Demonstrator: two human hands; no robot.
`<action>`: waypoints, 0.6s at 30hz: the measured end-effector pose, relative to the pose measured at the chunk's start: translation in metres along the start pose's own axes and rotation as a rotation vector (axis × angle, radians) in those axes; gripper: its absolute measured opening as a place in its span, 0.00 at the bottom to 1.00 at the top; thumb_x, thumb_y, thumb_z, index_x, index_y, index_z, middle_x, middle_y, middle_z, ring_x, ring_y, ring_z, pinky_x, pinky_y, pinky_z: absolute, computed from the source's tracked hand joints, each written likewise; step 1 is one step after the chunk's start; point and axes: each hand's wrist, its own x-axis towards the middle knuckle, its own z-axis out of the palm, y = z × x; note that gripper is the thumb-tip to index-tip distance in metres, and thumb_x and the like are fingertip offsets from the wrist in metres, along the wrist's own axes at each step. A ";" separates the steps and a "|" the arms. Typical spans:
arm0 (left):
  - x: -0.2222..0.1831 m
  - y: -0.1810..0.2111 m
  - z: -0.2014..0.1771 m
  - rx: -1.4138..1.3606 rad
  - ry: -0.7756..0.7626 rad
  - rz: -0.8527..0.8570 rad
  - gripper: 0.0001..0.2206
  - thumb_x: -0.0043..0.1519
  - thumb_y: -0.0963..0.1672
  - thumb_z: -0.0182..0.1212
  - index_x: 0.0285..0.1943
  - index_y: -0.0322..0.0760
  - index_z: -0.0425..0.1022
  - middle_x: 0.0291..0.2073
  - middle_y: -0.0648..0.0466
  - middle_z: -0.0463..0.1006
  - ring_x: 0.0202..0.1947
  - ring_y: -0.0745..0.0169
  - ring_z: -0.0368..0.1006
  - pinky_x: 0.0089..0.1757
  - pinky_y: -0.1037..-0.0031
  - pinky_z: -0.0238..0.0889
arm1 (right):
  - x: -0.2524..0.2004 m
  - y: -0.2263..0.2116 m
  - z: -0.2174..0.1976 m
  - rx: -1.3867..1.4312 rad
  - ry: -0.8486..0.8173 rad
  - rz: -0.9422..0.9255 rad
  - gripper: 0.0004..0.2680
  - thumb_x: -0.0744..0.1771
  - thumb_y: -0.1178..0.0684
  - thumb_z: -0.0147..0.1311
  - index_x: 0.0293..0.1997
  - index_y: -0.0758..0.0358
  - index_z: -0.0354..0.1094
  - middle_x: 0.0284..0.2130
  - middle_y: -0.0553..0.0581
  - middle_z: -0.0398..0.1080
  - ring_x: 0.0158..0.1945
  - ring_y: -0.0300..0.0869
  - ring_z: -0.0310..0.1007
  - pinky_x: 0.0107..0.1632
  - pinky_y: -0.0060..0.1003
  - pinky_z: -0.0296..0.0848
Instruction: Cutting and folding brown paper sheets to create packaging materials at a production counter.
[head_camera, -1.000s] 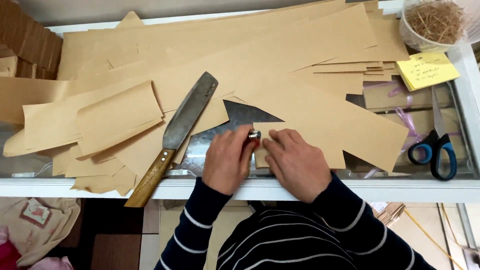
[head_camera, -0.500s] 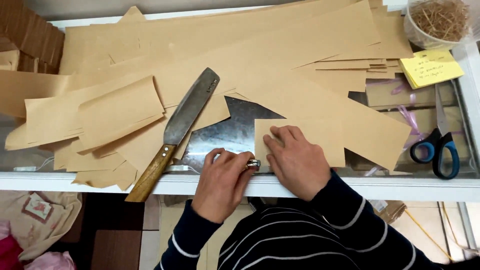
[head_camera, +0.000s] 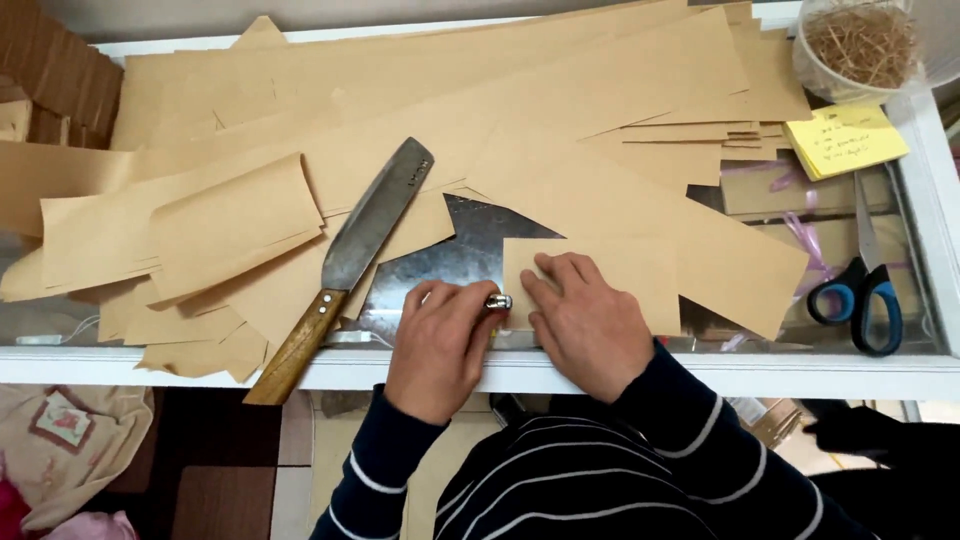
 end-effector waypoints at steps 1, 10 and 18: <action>0.000 0.002 0.001 0.010 -0.031 -0.005 0.12 0.69 0.39 0.69 0.60 0.40 0.79 0.37 0.49 0.89 0.49 0.45 0.84 0.66 0.44 0.60 | 0.000 -0.001 -0.001 0.011 -0.003 0.002 0.18 0.73 0.50 0.54 0.73 0.61 0.73 0.65 0.65 0.72 0.75 0.56 0.66 0.51 0.57 0.88; 0.001 0.005 -0.024 -0.077 -0.055 -0.012 0.14 0.66 0.39 0.71 0.62 0.39 0.81 0.38 0.46 0.89 0.46 0.42 0.85 0.63 0.45 0.65 | -0.001 0.001 0.000 0.016 -0.014 0.004 0.18 0.73 0.50 0.55 0.74 0.61 0.72 0.66 0.65 0.71 0.75 0.55 0.66 0.52 0.54 0.87; 0.040 -0.013 0.007 0.065 0.006 -0.055 0.12 0.69 0.42 0.68 0.61 0.42 0.78 0.38 0.47 0.89 0.49 0.42 0.84 0.59 0.52 0.67 | -0.001 0.002 -0.001 0.018 0.000 0.006 0.19 0.72 0.49 0.56 0.74 0.59 0.72 0.66 0.64 0.72 0.75 0.54 0.66 0.55 0.52 0.87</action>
